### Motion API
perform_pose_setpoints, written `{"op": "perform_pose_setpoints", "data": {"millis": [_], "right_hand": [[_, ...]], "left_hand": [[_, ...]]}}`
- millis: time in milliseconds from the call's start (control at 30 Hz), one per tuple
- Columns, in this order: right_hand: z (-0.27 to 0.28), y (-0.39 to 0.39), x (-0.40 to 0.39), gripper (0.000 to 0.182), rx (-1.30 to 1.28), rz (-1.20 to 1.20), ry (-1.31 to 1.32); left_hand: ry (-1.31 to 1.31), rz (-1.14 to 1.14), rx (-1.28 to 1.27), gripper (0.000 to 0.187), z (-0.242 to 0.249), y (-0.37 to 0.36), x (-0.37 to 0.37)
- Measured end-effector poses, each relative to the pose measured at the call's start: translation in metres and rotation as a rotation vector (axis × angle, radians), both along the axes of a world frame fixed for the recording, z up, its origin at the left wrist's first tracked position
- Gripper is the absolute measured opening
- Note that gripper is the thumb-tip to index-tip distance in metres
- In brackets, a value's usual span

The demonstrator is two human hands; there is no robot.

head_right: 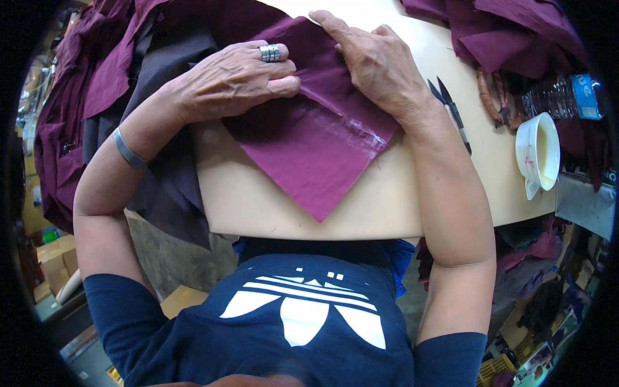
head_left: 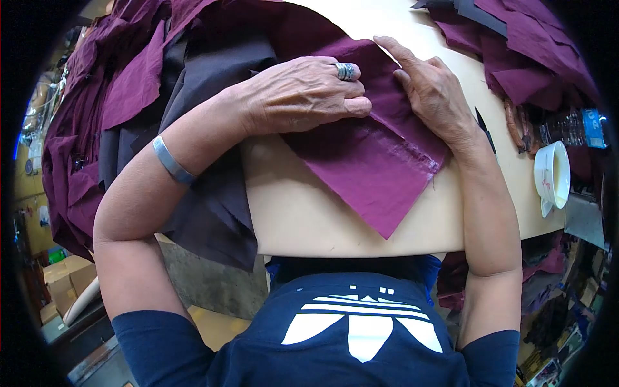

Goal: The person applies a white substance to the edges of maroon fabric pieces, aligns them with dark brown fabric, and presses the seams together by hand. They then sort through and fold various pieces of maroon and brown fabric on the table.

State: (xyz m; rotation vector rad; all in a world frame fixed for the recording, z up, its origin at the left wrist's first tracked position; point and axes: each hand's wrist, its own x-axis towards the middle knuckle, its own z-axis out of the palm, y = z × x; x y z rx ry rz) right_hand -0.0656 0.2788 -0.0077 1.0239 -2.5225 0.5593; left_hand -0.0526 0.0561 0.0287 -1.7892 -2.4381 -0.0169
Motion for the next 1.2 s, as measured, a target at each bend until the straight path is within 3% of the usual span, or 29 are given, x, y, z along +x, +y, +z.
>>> {"op": "perform_pose_setpoints", "data": {"millis": [500,700,1167,1200], "right_hand": [[-0.001,0.002,-0.001,0.051,-0.005,0.026,-0.03],[0.004,0.002,0.003,0.051,-0.008,0.002,-0.054],[0.008,0.006,0.003,0.055,0.011,-0.01,-0.077],[0.008,0.006,0.003,0.055,0.01,-0.011,-0.067]], "left_hand": [[-0.001,0.034,0.003,0.008,0.005,0.001,0.0],[-0.137,0.027,0.07,0.007,0.003,-0.001,-0.005],[0.105,0.074,-0.039,0.015,0.006,-0.008,0.002],[0.109,0.039,0.039,0.019,0.004,-0.01,-0.001]]}}
